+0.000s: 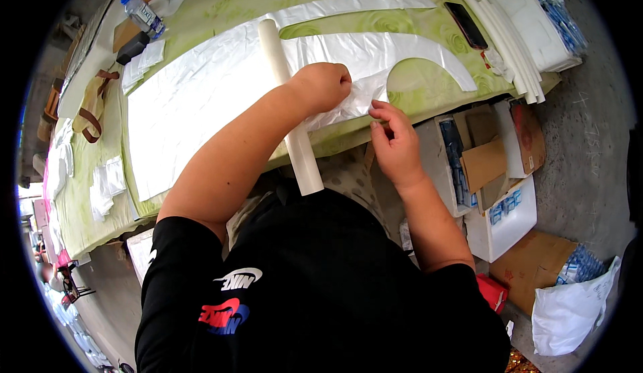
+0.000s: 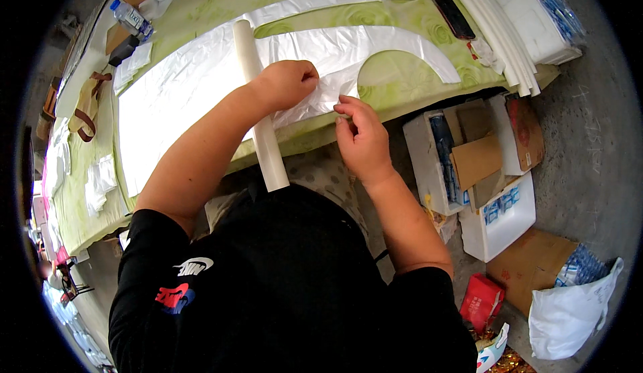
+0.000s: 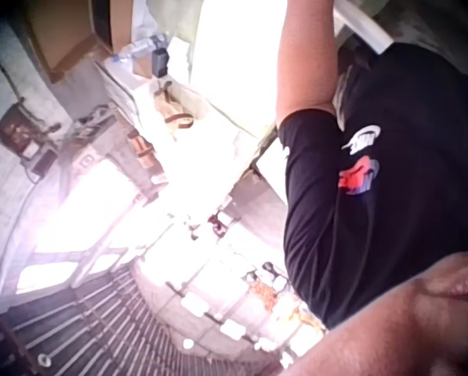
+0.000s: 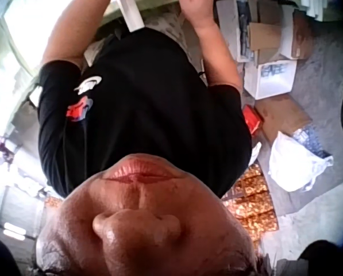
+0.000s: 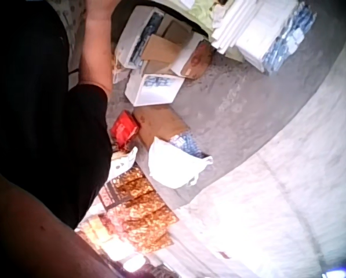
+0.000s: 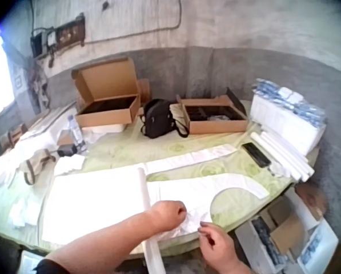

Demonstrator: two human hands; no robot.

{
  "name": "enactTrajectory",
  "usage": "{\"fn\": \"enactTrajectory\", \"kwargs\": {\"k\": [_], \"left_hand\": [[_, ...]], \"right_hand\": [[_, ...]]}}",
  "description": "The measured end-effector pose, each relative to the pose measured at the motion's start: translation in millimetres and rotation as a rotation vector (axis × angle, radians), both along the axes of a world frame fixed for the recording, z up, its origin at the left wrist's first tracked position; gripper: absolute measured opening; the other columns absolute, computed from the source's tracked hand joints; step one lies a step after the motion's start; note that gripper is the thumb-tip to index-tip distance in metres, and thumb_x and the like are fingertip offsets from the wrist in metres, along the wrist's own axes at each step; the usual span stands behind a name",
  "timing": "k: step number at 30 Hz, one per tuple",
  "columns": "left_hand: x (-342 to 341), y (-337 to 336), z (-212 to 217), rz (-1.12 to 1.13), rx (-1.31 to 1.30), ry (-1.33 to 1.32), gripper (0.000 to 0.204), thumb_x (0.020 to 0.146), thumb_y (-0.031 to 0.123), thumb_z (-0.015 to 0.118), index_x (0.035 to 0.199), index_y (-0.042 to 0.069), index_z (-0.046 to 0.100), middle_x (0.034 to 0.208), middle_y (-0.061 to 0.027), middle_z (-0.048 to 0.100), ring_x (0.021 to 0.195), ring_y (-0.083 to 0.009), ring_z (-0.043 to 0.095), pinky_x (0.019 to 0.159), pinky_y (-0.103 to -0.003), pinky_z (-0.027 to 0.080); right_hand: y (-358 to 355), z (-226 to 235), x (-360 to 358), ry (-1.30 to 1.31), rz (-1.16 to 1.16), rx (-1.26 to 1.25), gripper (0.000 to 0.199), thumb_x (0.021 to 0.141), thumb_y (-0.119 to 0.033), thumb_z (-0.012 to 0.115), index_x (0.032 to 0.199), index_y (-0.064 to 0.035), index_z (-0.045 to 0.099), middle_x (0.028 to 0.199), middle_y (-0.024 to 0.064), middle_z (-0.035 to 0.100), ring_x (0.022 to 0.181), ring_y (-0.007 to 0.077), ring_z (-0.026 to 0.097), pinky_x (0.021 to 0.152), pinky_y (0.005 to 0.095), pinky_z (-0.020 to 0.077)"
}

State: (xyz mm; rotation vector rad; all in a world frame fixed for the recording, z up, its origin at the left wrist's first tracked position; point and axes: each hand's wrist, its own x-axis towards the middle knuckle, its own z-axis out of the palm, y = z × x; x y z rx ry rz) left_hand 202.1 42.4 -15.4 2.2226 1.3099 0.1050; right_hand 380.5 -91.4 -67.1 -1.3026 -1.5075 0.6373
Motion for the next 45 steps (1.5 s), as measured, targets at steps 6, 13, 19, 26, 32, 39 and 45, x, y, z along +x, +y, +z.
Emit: {"fn": "enactTrajectory", "kwargs": {"k": [6, 13, 19, 26, 32, 39, 45], "left_hand": [[3.5, -0.7, 17.2, 0.091, -0.216, 0.051, 0.028, 0.094, 0.027, 0.058, 0.11, 0.011, 0.073, 0.099, -0.0132, 0.075, 0.099, -0.0305, 0.072, 0.09, -0.042, 0.056], [2.1, -11.1, -4.9, -0.123, 0.088, 0.042, 0.026, 0.093, 0.029, 0.061, 0.108, 0.011, 0.073, 0.098, -0.0123, 0.075, 0.098, -0.0298, 0.071, 0.089, -0.041, 0.056], [2.6, -6.0, 9.2, -0.007, -0.071, 0.066, 0.026, 0.093, 0.027, 0.059, 0.107, 0.011, 0.074, 0.1, -0.0127, 0.075, 0.093, -0.0303, 0.071, 0.085, -0.041, 0.056], [-3.0, 0.0, 9.5, 0.071, -0.108, -0.02, 0.026, 0.092, 0.027, 0.06, 0.107, 0.01, 0.074, 0.096, -0.0118, 0.075, 0.086, -0.028, 0.071, 0.08, -0.039, 0.056], [-14.4, 5.0, 10.9, 0.211, -0.326, -0.2, 0.024, 0.092, 0.024, 0.061, 0.103, 0.006, 0.073, 0.085, -0.0078, 0.073, 0.074, -0.018, 0.067, 0.072, -0.034, 0.056], [-12.2, 2.9, 7.6, 0.16, -0.169, -0.151, 0.024, 0.093, 0.025, 0.061, 0.103, 0.005, 0.072, 0.085, -0.0092, 0.073, 0.074, -0.0195, 0.066, 0.072, -0.035, 0.055], [-11.4, -3.1, 11.3, 0.172, -0.117, -0.093, 0.027, 0.094, 0.027, 0.06, 0.107, 0.006, 0.071, 0.092, -0.0145, 0.074, 0.082, -0.0262, 0.07, 0.078, -0.038, 0.056]], "right_hand": [[-2.6, 17.6, -12.7, -0.117, 0.026, 0.1, 0.024, 0.089, -0.003, 0.067, 0.113, -0.0057, 0.068, 0.127, 0.0135, 0.069, 0.088, 0.0264, 0.07, 0.072, 0.0321, 0.0568], [4.3, 2.1, -2.6, -0.212, 0.049, -0.03, 0.025, 0.09, -0.005, 0.066, 0.115, -0.0064, 0.068, 0.13, 0.014, 0.067, 0.086, 0.0292, 0.07, 0.074, 0.0341, 0.0573], [-9.0, 3.9, -4.3, -0.095, 0.012, -0.04, 0.026, 0.089, -0.008, 0.068, 0.116, -0.0072, 0.068, 0.137, 0.0118, 0.065, 0.088, 0.0279, 0.07, 0.074, 0.0326, 0.057], [2.5, 6.1, -2.8, -0.338, 0.051, -0.077, 0.028, 0.093, -0.018, 0.066, 0.12, -0.0081, 0.066, 0.141, 0.0119, 0.063, 0.115, 0.0303, 0.067, 0.092, 0.0371, 0.0553], [5.3, 19.3, -6.4, -0.205, 0.089, -0.192, 0.031, 0.094, -0.019, 0.065, 0.122, -0.0065, 0.065, 0.139, 0.0132, 0.063, 0.123, 0.0332, 0.063, 0.099, 0.0386, 0.053], [48.2, 38.3, -0.8, -0.405, 0.044, -0.201, 0.025, 0.093, -0.018, 0.065, 0.114, -0.0053, 0.068, 0.13, 0.014, 0.066, 0.113, 0.0348, 0.065, 0.09, 0.0409, 0.0543], [40.5, 61.8, -1.1, -0.523, 0.021, 0.543, 0.019, 0.081, -0.006, 0.072, 0.1, -0.0088, 0.068, 0.092, 0.0105, 0.068, 0.089, 0.0331, 0.062, 0.082, 0.0446, 0.0515]]}}
